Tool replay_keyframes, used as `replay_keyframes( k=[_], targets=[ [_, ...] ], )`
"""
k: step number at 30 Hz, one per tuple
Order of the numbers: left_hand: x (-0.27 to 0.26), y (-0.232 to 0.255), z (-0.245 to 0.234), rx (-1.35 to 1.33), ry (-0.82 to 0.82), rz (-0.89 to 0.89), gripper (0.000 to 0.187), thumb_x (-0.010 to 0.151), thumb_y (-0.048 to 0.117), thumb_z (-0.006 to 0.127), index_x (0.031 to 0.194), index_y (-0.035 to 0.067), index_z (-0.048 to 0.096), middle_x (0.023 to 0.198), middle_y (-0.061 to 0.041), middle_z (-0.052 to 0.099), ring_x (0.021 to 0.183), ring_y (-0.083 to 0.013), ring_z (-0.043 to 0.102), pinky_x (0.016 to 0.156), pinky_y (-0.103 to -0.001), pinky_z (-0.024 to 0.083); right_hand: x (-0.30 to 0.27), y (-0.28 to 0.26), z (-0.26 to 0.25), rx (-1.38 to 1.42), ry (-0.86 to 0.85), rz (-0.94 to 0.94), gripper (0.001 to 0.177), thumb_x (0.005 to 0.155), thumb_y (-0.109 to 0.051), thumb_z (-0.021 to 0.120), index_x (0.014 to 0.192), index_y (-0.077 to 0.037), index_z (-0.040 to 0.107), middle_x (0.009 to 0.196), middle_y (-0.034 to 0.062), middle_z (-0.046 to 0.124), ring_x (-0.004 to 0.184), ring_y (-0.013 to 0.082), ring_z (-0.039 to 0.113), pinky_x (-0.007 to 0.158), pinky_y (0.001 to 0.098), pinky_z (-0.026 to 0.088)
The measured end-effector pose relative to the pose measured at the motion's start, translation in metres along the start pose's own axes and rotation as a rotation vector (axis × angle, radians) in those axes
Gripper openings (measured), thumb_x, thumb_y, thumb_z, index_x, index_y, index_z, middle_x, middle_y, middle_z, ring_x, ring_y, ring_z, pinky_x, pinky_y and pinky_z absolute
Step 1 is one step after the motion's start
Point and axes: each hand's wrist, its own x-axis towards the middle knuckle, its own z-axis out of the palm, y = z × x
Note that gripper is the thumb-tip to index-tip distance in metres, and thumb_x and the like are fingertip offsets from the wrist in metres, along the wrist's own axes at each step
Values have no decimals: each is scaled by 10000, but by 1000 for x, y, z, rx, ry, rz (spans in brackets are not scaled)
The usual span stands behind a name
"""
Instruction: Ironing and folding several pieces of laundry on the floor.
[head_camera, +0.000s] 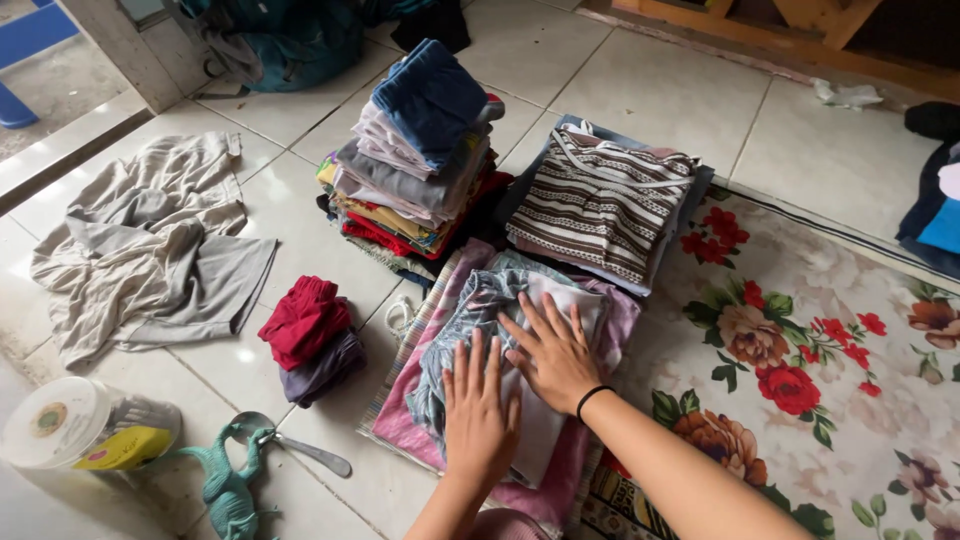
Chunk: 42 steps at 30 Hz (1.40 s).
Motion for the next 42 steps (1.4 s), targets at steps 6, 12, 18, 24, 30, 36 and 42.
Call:
replay_keyframes(
  k=[6, 12, 18, 24, 30, 36, 42],
  targets=[
    [6, -14, 50, 172, -219, -19, 762, 953, 545, 492, 1606, 238, 248, 1685, -77, 137, 1546, -320, 104, 1203, -539, 96, -28, 38, 18, 9, -162, 139, 652, 1012, -618, 337, 1605, -362, 250, 1693, 87, 157, 1560, 284, 43, 1220, 537, 22],
    [19, 22, 44, 313, -60, 95, 878, 846, 646, 522, 1579, 228, 278, 1684, -110, 142, 1511, -382, 98, 1152, -646, 79, -85, 41, -62, 54, 2, 198, 609, 1018, -483, 464, 1598, -346, 342, 1709, 83, 194, 1559, 334, 152, 1208, 585, 111],
    [9, 187, 90, -99, -159, 378, 735, 819, 342, 689, 1460, 73, 449, 1574, -190, 362, 1464, -400, 326, 1145, -633, 247, -206, 118, -147, 98, 184, 391, 582, 1018, -343, 570, 1553, -162, 430, 1638, 193, 310, 1500, 397, 295, 1164, 617, 204],
    [-60, 458, 146, -703, -459, 568, 373, 875, 120, 683, 1242, 65, 651, 1307, -179, 626, 1223, -383, 574, 1043, -444, 454, -385, 219, -271, -22, 597, 617, 385, 918, -154, 689, 1274, -54, 583, 1293, 165, 611, 1198, 381, 591, 1012, 468, 477],
    [-170, 609, 195, -851, -884, 551, 287, 893, 133, 633, 1171, 82, 683, 1160, -146, 687, 998, -337, 687, 942, -393, 539, -595, 274, -338, -228, 686, 835, 367, 852, -68, 685, 1209, -45, 604, 1209, 166, 644, 1119, 403, 630, 966, 460, 503],
    [-254, 645, 253, -910, -914, 655, 289, 873, 86, 646, 1155, 53, 694, 1137, -192, 687, 1088, -382, 653, 953, -418, 517, -740, 301, -316, -296, 534, 1135, 438, 837, -159, 700, 1256, -68, 615, 1242, 137, 646, 1206, 373, 577, 1058, 480, 427],
    [-277, 643, 270, -841, -1032, 623, 289, 864, 90, 634, 1145, 57, 694, 1164, -186, 686, 1124, -377, 645, 991, -411, 500, -743, 284, -340, -395, -177, 1490, 570, 682, -539, 827, 1202, -329, 728, 1365, -57, 590, 1348, 217, 407, 1159, 470, 279]
  ],
)
